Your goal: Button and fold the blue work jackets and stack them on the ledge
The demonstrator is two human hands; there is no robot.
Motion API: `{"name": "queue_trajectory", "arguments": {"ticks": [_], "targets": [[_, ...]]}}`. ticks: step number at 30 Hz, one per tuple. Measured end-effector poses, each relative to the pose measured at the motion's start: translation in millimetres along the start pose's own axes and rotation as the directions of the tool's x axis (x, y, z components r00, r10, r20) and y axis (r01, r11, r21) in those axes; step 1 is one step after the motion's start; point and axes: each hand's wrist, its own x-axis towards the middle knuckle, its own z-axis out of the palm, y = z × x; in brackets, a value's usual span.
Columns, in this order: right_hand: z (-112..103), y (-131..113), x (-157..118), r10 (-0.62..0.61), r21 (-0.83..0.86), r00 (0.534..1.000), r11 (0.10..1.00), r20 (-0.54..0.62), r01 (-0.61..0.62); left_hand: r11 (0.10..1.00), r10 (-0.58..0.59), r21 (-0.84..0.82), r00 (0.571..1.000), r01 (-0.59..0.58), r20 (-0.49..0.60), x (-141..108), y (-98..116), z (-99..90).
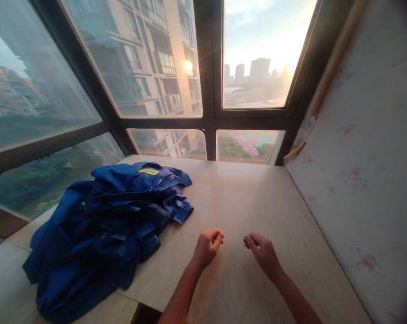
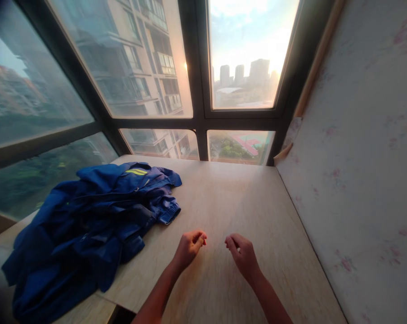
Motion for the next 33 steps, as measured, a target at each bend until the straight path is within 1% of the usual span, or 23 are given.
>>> {"name": "queue_trajectory", "arguments": {"ticks": [3,6,10,12,33], "targets": [[14,1,5,-0.011,-0.042,0.999,0.999,-0.037,0.009,1.0,-0.012,0.025,0.999,0.013,-0.04,5,-4,5.6],[27,10,2,-0.025,-0.128,0.997,0.992,-0.074,0.016,0.998,-0.016,0.062,0.997,0.021,-0.076,2,-10,8.2],[36,15,-3,-0.118,-0.321,0.992,0.942,-0.055,0.094,0.996,-0.004,0.085,0.995,0.013,-0.1,-2,-14,11.7],[37,16,-4,-0.135,-0.364,0.99,0.925,-0.044,0.11,0.996,0.001,0.085,0.995,0.008,-0.104,-1,-14,12.5],[37,21,-2,-0.126,-0.353,0.991,0.93,-0.055,0.098,0.997,-0.007,0.071,0.994,0.015,-0.106,1,-21,13.8]]}}
